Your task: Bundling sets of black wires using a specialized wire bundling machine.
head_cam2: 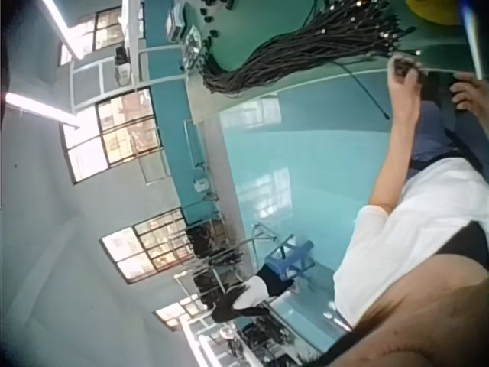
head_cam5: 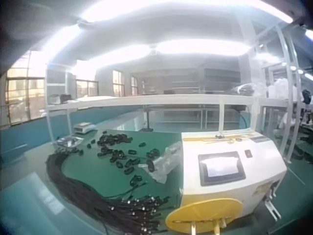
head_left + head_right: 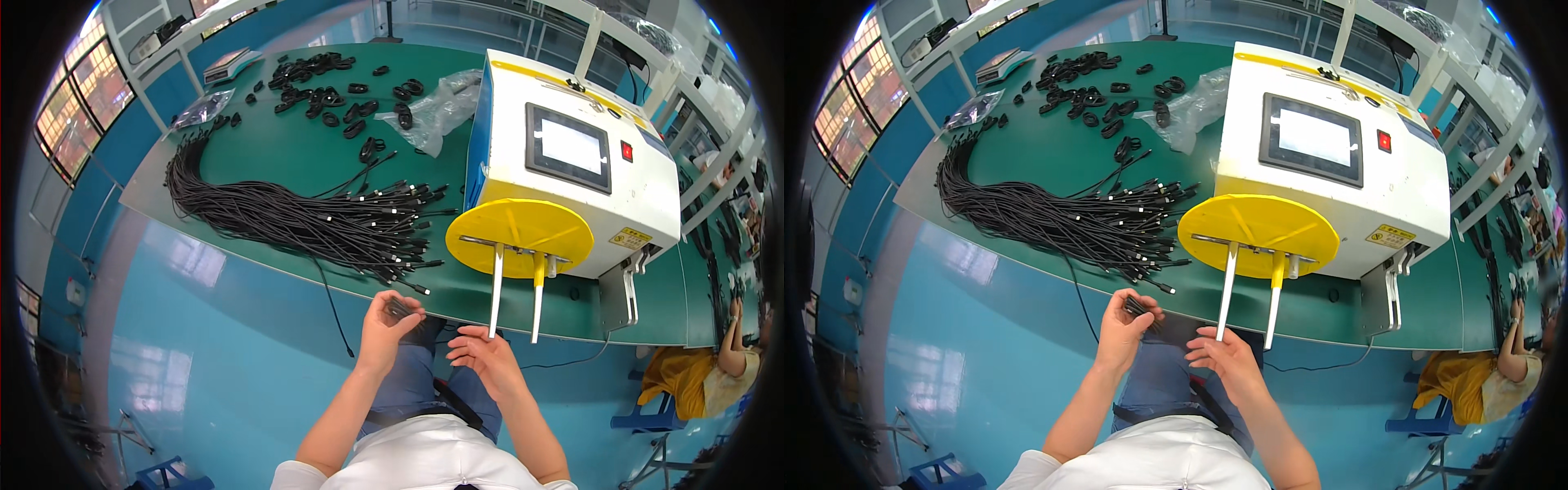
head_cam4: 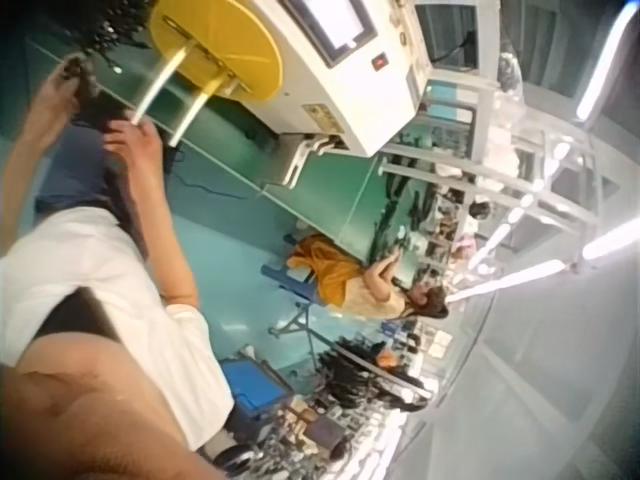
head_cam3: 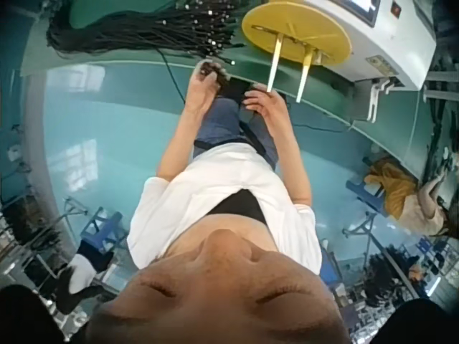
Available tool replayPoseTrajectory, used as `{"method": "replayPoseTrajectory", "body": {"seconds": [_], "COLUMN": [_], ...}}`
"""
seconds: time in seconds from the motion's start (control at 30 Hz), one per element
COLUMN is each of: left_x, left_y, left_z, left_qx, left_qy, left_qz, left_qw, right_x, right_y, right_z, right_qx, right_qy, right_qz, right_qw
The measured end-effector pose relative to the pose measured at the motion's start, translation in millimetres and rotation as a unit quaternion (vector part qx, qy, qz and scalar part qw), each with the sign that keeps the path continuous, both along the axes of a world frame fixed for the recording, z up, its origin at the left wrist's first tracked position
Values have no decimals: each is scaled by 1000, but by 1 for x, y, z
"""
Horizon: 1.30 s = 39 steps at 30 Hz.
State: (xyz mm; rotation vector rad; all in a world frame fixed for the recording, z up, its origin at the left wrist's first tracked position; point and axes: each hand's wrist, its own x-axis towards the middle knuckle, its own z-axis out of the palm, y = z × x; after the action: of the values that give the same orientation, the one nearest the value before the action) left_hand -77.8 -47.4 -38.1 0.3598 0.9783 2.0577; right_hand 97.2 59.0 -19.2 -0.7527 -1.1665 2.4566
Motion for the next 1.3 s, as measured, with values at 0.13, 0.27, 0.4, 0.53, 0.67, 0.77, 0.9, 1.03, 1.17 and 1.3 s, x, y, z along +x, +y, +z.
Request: {"method": "replayPoseTrajectory", "body": {"seconds": [0.13, 0.27, 0.4, 0.53, 0.67, 0.77, 0.9, 1.03, 1.17, 1.3], "left_x": [2, 5, -1, -4, -3, 10, 15, 15, 12, 13], "left_y": [1, 6, 5, 3, 4, 13, 25, 28, 27, 18], "left_z": [1, 8, 21, 20, 12, 16, 9, 8, 13, 31], "left_qx": [-87, -142, -18, -3, -42, 9, -51, -44, -47, -81], "left_qy": [38, 40, -102, -90, -22, -96, -90, -79, -53, -35], "left_qz": [2, -63, -123, -161, -148, -90, -38, -13, -10, -72], "left_qw": [995, 987, 987, 983, 988, 991, 994, 996, 997, 993], "right_x": [-12, -36, -44, -45, -47, -48, -56, -50, -37, -40], "right_y": [-9, -10, -2, 2, -1, -3, -21, -30, -23, -20], "right_z": [-7, -2, 2, 5, 5, 5, 4, -5, -18, -7], "right_qx": [92, 338, 124, 63, 33, -24, 12, 234, 255, 188], "right_qy": [-44, -72, -44, -13, -11, 11, -1, -78, -97, -73], "right_qz": [6, 30, -21, -35, -20, 11, -20, -16, -49, -104], "right_qw": [995, 938, 991, 997, 999, 1000, 1000, 969, 961, 974]}}
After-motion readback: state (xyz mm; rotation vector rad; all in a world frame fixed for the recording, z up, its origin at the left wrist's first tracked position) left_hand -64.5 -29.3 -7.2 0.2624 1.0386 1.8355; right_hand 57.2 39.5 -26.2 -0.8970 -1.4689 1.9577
